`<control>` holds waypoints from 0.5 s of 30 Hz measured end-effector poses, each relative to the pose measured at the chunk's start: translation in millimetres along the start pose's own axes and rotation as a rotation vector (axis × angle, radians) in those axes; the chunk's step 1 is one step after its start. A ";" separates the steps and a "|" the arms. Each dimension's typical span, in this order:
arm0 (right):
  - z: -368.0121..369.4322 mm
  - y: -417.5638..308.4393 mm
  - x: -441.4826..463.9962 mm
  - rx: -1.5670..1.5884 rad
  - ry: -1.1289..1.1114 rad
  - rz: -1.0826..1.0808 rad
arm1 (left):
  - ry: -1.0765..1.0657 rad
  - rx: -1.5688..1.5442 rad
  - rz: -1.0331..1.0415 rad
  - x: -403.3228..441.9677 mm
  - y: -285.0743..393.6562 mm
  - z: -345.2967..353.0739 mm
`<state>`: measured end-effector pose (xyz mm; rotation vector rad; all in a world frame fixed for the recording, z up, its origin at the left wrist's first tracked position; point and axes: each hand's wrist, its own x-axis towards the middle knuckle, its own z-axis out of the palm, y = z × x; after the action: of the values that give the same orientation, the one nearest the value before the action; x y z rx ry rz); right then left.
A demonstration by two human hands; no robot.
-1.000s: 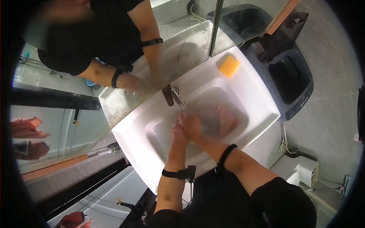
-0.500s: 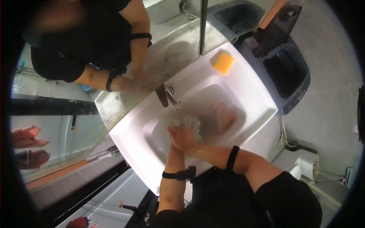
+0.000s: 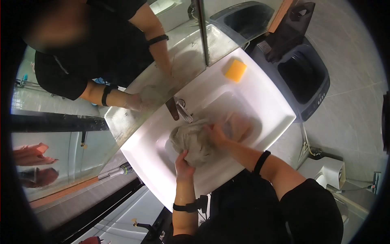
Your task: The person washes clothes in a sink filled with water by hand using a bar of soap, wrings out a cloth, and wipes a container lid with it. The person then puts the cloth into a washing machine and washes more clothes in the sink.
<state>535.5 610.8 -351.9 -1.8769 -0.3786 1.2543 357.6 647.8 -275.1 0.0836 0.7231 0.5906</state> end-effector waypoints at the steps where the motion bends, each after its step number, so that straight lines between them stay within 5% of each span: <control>1: 13.4 20.8 -5.9 0.319 -0.095 0.118 | -0.002 0.010 0.040 -1.1 -5.6 3.1; 2: 22.1 25.2 -10.3 0.638 -0.193 0.233 | -0.004 0.020 0.082 -1.4 -9.0 6.0; 5: 21.9 28.6 -9.6 0.767 -0.552 0.476 | -0.027 0.005 0.046 -4.9 -7.6 11.0; 8: 5.5 -12.7 -22.4 0.816 -0.481 0.242 | 0.111 0.024 -0.064 0.3 4.8 4.6; 11: 19.8 -9.0 -28.0 -0.683 -0.299 -0.640 | 0.073 0.027 -0.055 27.0 -1.0 -32.9; 14: 47.0 -24.5 -78.1 -0.601 -0.040 -0.519 | 0.112 0.093 0.012 76.6 -28.3 -64.8; 15: 50.5 -9.5 -63.4 -0.660 0.078 -0.655 | 0.166 0.107 -0.003 82.0 -34.8 -54.9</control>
<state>464.4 599.7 -313.3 -2.0482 -1.3659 0.6358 387.7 655.8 -375.0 0.1334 0.9159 0.5606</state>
